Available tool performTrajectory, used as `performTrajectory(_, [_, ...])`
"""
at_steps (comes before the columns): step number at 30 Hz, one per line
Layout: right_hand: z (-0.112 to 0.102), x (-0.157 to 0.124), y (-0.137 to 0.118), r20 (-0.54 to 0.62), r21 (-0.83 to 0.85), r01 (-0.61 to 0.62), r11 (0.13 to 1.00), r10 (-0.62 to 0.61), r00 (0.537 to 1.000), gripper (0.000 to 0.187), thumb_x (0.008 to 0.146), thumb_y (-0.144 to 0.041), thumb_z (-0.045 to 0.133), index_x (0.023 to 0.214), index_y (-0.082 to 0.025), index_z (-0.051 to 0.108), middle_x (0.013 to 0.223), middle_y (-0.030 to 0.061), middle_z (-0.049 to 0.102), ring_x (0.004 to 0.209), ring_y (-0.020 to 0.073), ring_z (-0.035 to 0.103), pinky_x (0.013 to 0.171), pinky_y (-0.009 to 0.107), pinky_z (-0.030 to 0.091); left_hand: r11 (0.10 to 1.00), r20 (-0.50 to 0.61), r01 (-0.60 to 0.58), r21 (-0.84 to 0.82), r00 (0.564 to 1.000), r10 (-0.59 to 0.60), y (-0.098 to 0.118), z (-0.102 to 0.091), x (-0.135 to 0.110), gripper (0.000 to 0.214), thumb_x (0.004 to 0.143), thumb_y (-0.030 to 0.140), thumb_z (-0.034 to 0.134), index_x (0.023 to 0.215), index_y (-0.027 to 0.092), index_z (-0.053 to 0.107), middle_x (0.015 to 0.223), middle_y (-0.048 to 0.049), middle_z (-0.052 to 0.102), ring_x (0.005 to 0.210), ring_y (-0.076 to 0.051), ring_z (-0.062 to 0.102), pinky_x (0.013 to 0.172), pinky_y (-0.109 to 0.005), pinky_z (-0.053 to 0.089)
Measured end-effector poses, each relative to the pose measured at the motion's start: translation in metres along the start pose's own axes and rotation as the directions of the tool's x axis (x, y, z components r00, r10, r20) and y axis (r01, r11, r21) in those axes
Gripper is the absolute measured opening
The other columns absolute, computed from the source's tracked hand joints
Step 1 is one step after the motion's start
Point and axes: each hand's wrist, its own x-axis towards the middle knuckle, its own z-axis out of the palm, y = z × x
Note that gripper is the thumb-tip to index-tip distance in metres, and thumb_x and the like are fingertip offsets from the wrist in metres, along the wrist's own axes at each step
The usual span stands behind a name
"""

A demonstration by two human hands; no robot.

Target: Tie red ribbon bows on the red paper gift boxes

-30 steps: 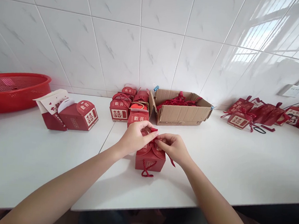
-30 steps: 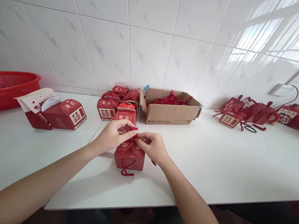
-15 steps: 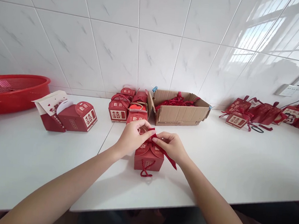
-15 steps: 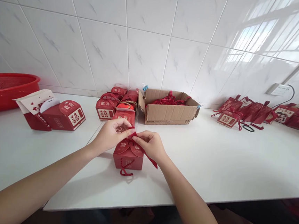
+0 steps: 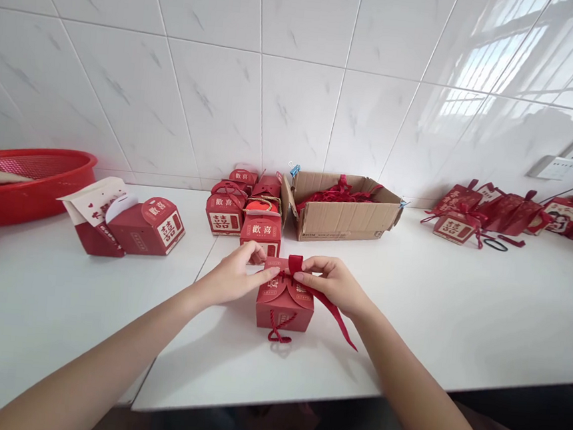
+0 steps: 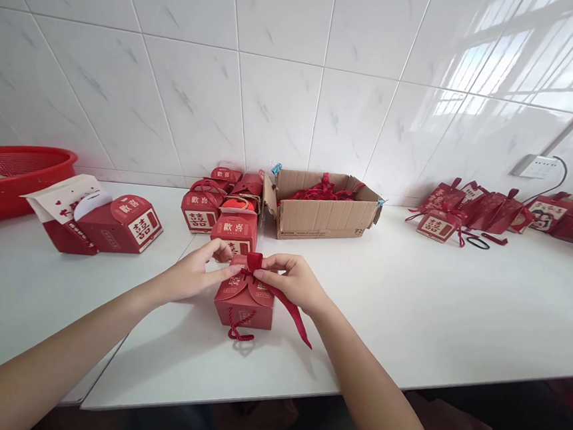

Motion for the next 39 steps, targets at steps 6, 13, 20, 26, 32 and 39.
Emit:
performTrajectory(6, [-0.01, -0.001, 0.002, 0.106, 0.042, -0.014, 0.999, 0.009, 0.994, 0.026, 0.069, -0.035, 0.078, 0.079, -0.015, 0.065, 0.083, 0.003, 0.067, 0.072, 0.0115, 0.061, 0.072, 0.027, 0.048, 0.96, 0.247, 0.118, -0.253, 0.968, -0.053, -0.008, 0.004, -0.003, 0.044, 0.086, 0.059, 0.049, 0.092, 0.019, 0.065, 0.097, -0.0054, 0.068, 0.093, -0.023, 0.063, 0.083, -0.034, 0.049])
performTrajectory(13, [-0.023, -0.004, -0.003, 0.061, -0.054, -0.037, 0.998, 0.04, 0.997, 0.026, 0.072, -0.036, 0.074, 0.081, -0.015, 0.061, 0.08, 0.0013, 0.064, 0.074, 0.012, 0.061, 0.074, 0.027, 0.048, 0.902, 0.186, 0.127, -0.412, 0.981, -0.053, 0.0, 0.02, 0.005, 0.04, 0.082, 0.054, 0.055, 0.076, 0.015, 0.063, 0.08, -0.007, 0.066, 0.078, -0.022, 0.064, 0.075, -0.035, 0.053])
performTrajectory(20, [-0.026, -0.009, -0.012, -0.168, -0.279, 0.001, 0.96, -0.05, 0.985, 0.021, 0.079, -0.034, 0.062, 0.085, -0.014, 0.063, 0.084, 0.0065, 0.067, 0.073, 0.0153, 0.062, 0.067, 0.028, 0.047, 0.992, -0.005, -0.084, -0.099, 0.997, 0.083, 0.021, 0.026, 0.016, 0.029, 0.085, 0.045, 0.053, 0.073, 0.019, 0.054, 0.068, 0.0009, 0.057, 0.06, -0.014, 0.054, 0.058, -0.025, 0.044])
performTrajectory(26, [-0.022, -0.008, -0.012, -0.308, -0.375, 0.032, 0.926, -0.157, 0.938, 0.013, 0.074, -0.026, 0.06, 0.077, -0.016, 0.066, 0.077, 0.0038, 0.068, 0.068, 0.0139, 0.06, 0.06, 0.024, 0.044, 0.857, 0.106, -0.451, 0.25, 0.892, 0.438, 0.068, 0.005, 0.033, 0.017, 0.084, 0.034, 0.052, 0.079, 0.023, 0.064, 0.073, 0.0007, 0.064, 0.064, -0.014, 0.055, 0.059, -0.024, 0.037])
performTrajectory(32, [-0.026, -0.006, -0.007, -0.355, -0.437, 0.021, 0.899, -0.194, 0.915, 0.016, 0.072, -0.027, 0.056, 0.063, -0.017, 0.064, 0.057, -0.0011, 0.056, 0.053, 0.0099, 0.043, 0.049, 0.023, 0.032, 0.729, 0.426, -0.644, 0.232, 0.741, 0.519, 0.104, -0.001, 0.057, 0.027, 0.083, 0.028, 0.043, 0.081, 0.028, 0.069, 0.079, -0.0012, 0.067, 0.077, -0.02, 0.057, 0.075, -0.03, 0.038])
performTrajectory(39, [-0.025, -0.012, -0.012, -0.224, -0.48, 0.021, 0.877, -0.146, 0.964, 0.019, 0.075, -0.025, 0.051, 0.058, -0.017, 0.055, 0.051, -0.0033, 0.041, 0.048, 0.0076, 0.03, 0.045, 0.023, 0.022, 0.688, 0.408, -0.71, 0.15, 0.678, 0.611, 0.11, 0.014, 0.097, 0.025, 0.081, 0.018, 0.045, 0.083, 0.028, 0.069, 0.085, 0.0028, 0.069, 0.081, -0.019, 0.059, 0.086, -0.032, 0.037])
